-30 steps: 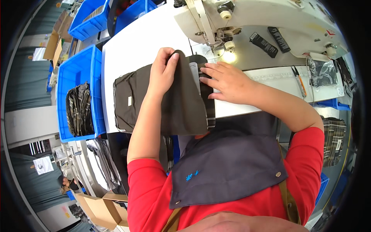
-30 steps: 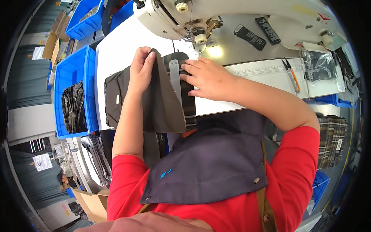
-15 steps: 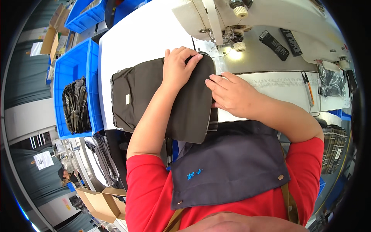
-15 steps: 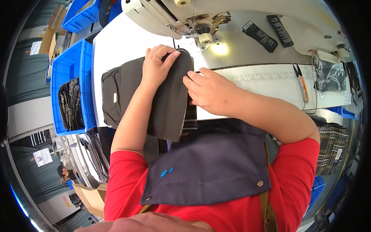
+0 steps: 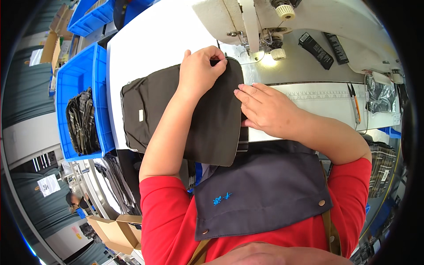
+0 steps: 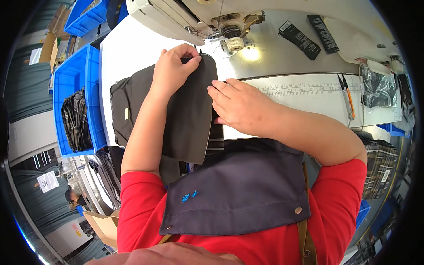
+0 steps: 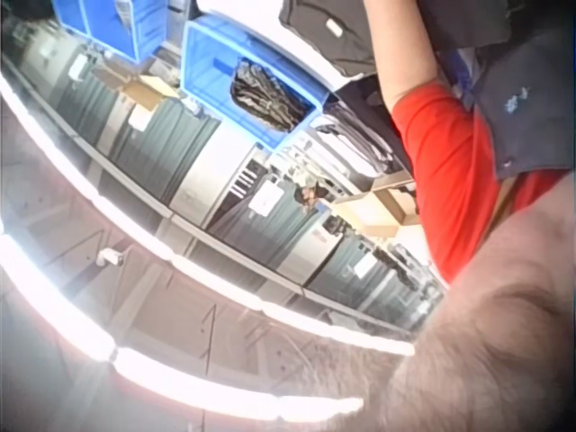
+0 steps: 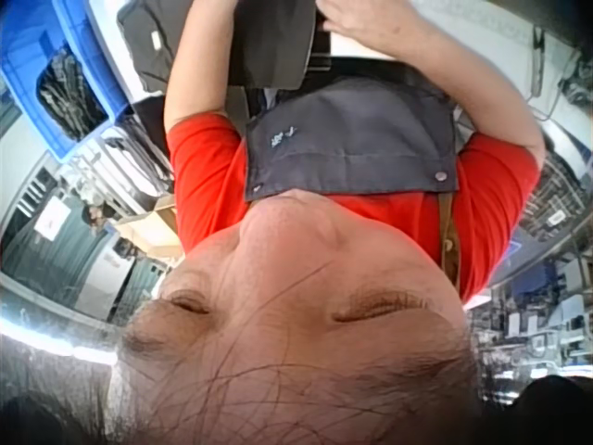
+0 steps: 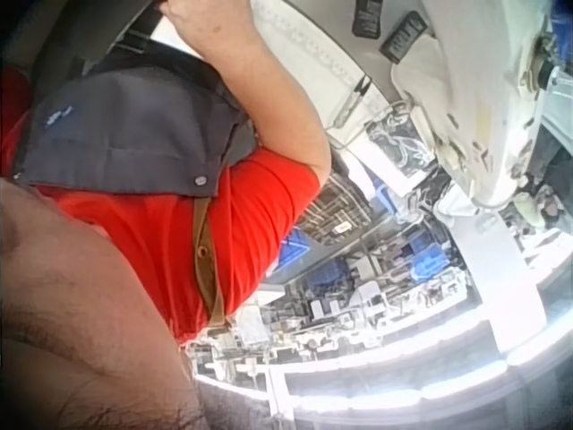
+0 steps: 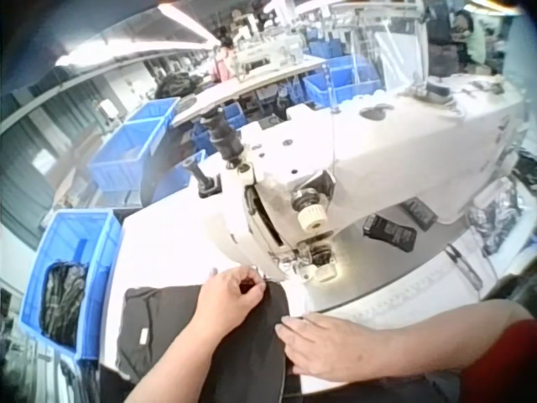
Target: The person operates an industrial sewing machine to stitch plaid and dark-colored fabric bags. They guide the material under the needle, attach zipper components, and trim excess threads. Finished items are placed into blue bins, and new pieces are retrieved from a stack to continue the assembly process.
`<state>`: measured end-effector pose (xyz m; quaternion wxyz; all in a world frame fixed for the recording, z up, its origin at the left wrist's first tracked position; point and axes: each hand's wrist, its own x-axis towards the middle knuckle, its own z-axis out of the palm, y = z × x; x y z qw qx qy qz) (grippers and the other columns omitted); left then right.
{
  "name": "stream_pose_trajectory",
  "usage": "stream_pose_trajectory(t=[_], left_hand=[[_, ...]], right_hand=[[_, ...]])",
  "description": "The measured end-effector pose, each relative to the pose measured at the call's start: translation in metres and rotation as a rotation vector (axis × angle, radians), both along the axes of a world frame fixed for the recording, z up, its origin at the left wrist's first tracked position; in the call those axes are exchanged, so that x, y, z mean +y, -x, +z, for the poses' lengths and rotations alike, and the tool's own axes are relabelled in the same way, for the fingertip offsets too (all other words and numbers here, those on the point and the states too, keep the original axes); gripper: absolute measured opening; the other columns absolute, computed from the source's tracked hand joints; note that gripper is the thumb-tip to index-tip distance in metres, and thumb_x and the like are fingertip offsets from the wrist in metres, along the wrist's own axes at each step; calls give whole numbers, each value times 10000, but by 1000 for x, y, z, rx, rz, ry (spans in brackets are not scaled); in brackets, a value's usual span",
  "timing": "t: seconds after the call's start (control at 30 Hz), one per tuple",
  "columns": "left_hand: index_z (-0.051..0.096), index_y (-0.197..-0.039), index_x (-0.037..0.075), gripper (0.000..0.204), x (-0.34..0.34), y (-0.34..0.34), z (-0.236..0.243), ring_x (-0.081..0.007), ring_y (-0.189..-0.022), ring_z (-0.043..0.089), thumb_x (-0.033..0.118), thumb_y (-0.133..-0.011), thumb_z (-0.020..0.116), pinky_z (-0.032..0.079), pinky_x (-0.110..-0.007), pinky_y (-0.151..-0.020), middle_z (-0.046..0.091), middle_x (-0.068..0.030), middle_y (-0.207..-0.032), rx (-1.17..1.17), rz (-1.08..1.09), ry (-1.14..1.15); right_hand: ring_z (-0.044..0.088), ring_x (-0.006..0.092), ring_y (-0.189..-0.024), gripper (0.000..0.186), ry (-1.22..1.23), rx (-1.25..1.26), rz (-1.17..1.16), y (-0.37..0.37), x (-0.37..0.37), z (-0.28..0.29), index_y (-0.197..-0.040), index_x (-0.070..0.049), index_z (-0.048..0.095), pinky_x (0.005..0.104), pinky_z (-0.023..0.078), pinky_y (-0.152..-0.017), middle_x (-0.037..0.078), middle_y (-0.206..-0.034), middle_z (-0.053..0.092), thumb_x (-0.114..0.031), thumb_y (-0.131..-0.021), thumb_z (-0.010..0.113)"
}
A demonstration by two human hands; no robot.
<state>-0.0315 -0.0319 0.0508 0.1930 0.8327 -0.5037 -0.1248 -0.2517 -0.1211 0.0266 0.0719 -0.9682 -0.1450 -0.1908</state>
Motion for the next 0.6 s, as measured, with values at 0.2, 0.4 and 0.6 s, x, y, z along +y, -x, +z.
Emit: stream_pose_trajectory(t=[0.2, 0.4, 0.6], left_hand=[[701, -922, 107, 189, -2, -1, -2, -184, -755, 646, 282, -905, 769, 329, -412, -1116, 722, 2, -839, -26, -63, 38], [685, -912, 103, 191, -1, -1, -12, -180, -740, 630, 278, -914, 762, 327, -416, -1113, 707, -5, -817, 2, -52, 89], [683, -898, 98, 189, 0, -2, -8, -183, -747, 636, 275, -913, 747, 344, -386, -1081, 710, -10, -806, -16, -24, 64]], right_hand=[[564, 330, -1287, 335, -55, -4, 55, -2, 2, -1, -949, -1, 735, 461, 467, -1075, 185, -1329, 644, -313, -829, 762], [560, 311, -1273, 184, -20, -99, 192, 0, 12, -4, -865, -40, 748, 469, 461, -1085, 154, -1345, 645, -213, -815, 709], [612, 325, -1182, 208, -39, -130, 152, 4, 12, -3, -825, -10, 738, 450, 518, -991, 181, -1261, 686, -211, -769, 737]])
